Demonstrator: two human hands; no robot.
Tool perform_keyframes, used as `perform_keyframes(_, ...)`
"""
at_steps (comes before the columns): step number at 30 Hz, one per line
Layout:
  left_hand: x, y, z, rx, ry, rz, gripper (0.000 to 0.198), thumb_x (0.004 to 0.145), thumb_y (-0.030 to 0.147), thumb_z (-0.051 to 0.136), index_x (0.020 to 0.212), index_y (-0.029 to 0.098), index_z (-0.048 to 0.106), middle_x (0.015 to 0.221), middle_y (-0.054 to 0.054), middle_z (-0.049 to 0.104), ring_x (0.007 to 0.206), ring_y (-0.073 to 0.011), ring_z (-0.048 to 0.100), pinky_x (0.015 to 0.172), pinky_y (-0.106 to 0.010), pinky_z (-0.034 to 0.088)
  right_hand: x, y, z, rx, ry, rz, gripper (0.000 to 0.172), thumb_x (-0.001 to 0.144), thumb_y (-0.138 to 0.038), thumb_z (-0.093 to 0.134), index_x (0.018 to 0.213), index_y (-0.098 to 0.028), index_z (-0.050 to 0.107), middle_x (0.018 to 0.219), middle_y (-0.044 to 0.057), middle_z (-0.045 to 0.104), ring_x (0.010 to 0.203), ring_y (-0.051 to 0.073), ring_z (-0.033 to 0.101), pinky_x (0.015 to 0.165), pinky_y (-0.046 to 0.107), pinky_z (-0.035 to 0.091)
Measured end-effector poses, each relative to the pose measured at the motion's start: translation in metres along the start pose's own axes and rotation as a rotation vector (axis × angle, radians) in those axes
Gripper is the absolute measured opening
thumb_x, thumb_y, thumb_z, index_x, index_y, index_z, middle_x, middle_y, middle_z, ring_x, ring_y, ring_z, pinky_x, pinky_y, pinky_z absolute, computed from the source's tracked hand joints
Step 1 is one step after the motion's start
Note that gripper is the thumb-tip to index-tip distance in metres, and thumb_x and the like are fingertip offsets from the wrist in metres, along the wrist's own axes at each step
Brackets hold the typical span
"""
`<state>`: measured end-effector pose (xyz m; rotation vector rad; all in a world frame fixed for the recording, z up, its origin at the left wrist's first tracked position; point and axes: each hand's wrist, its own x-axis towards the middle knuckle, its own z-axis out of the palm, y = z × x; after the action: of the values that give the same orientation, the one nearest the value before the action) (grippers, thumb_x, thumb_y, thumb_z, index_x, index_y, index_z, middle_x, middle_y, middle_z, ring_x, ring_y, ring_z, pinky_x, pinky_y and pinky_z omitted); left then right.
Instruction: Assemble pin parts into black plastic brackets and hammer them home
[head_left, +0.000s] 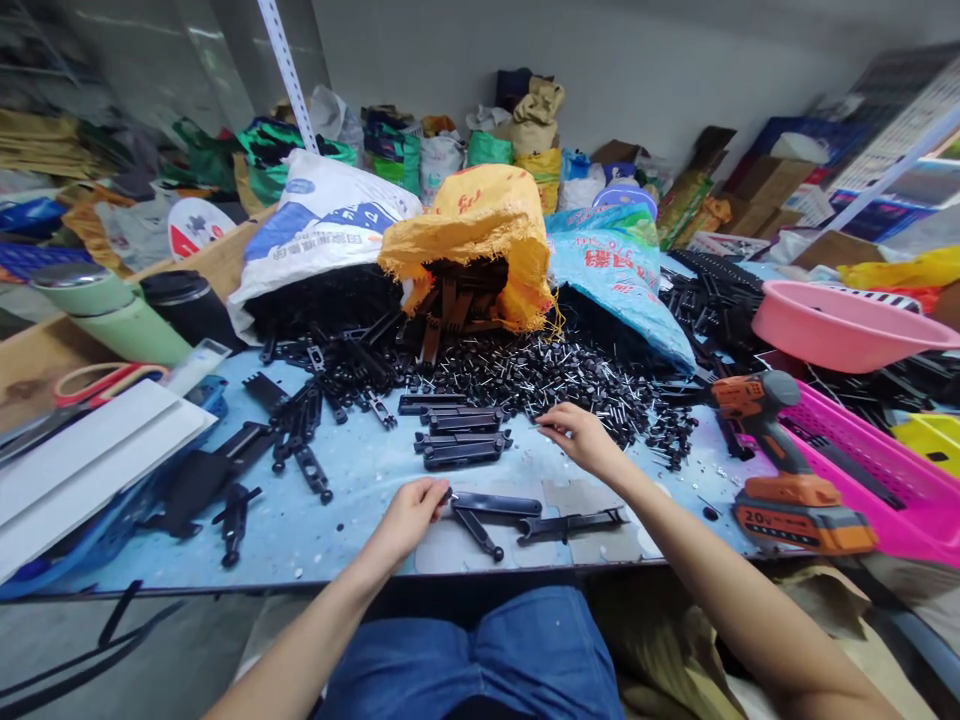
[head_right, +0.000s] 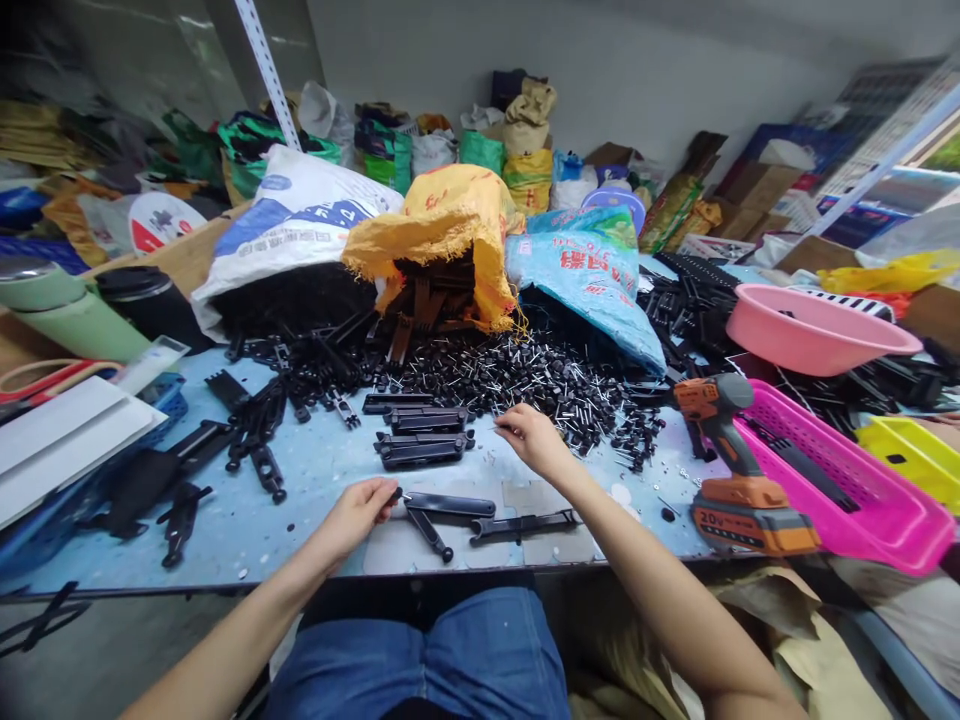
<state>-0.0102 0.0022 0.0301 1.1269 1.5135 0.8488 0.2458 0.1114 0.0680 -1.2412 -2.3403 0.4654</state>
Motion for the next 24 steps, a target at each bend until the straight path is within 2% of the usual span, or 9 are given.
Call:
perform_keyframes(5,0.006,0.003,-0.003,0.226,0.003,0.116,0.044,0.073,0.060,0.042,0.055,0.020,0.044,0.050,0.004,0.044,0.050,-0.0125,0.041,0.051,-0.025,0.031,-0.025,-0.021,-0.008,0.102,-0.074,0.053,0.010,0.077,-0.021,0.064,0.085,-0.018,0.066,0.078,0.003,0.067,0.070,0.015,0.060,0.067,0.027,0.047)
perform_keyframes(8,0.005,0.000,-0.001,0.326,0.054,0.153,0.035,0.074,0.054,0.046,0.075,0.020,0.052,0.054,0.006,0.046,0.051,-0.0138,0.045,0.051,-0.025,0.031,-0.035,-0.032,-0.010,0.150,-0.200,0.078,0.005,0.074,-0.019,0.066,0.079,-0.017,0.066,0.075,0.003,0.068,0.068,0.015,0.061,0.065,0.025,0.047)
perform_keyframes(11,0.008,-0.005,0.002,0.351,0.032,0.129,0.034,0.075,0.052,0.046,0.087,0.020,0.052,0.053,0.007,0.047,0.052,-0.0156,0.049,0.052,-0.025,0.032,-0.040,-0.039,-0.011,0.161,-0.321,0.127,0.006,0.073,-0.018,0.067,0.079,-0.016,0.068,0.073,0.003,0.069,0.066,0.015,0.062,0.063,0.024,0.046)
perform_keyframes(14,0.010,-0.005,0.001,0.389,0.012,0.095,0.033,0.076,0.050,0.045,0.088,0.020,0.053,0.054,0.006,0.050,0.055,-0.0168,0.053,0.053,-0.026,0.033,-0.041,-0.044,-0.010,0.093,-0.390,0.134,0.007,0.073,-0.016,0.066,0.080,-0.016,0.069,0.075,0.004,0.069,0.068,0.016,0.063,0.063,0.023,0.045)
perform_keyframes(19,0.005,0.000,0.000,0.577,0.032,0.106,0.028,0.082,0.047,0.043,0.088,0.022,0.055,0.063,0.003,0.058,0.061,-0.0176,0.057,0.056,-0.026,0.036,-0.038,-0.054,-0.001,-0.171,-0.459,0.045,0.009,0.075,-0.014,0.063,0.080,-0.017,0.070,0.081,0.008,0.070,0.077,0.020,0.065,0.068,0.024,0.043)
perform_keyframes(21,0.002,-0.002,0.004,0.665,0.127,0.234,0.027,0.086,0.043,0.041,0.091,0.020,0.056,0.073,-0.001,0.062,0.069,-0.0190,0.059,0.061,-0.028,0.040,-0.039,-0.056,0.006,-0.261,-0.500,0.012,0.010,0.076,-0.012,0.061,0.080,-0.016,0.069,0.082,0.009,0.070,0.079,0.021,0.065,0.068,0.025,0.043)
perform_keyframes(23,0.000,-0.005,0.011,0.775,0.251,0.497,0.029,0.088,0.039,0.040,0.097,0.017,0.056,0.088,-0.008,0.064,0.083,-0.0221,0.059,0.071,-0.032,0.043,-0.043,-0.053,0.016,-0.299,-0.520,0.010,0.010,0.077,-0.013,0.060,0.081,-0.016,0.069,0.081,0.009,0.070,0.078,0.022,0.065,0.067,0.025,0.043)
perform_keyframes(24,-0.001,-0.006,0.016,0.840,0.271,0.661,0.029,0.088,0.037,0.040,0.100,0.016,0.056,0.096,-0.011,0.063,0.091,-0.0238,0.058,0.077,-0.035,0.043,-0.048,-0.049,0.020,-0.290,-0.497,0.013,0.011,0.078,-0.015,0.060,0.085,-0.016,0.068,0.081,0.009,0.070,0.078,0.022,0.065,0.067,0.026,0.044)
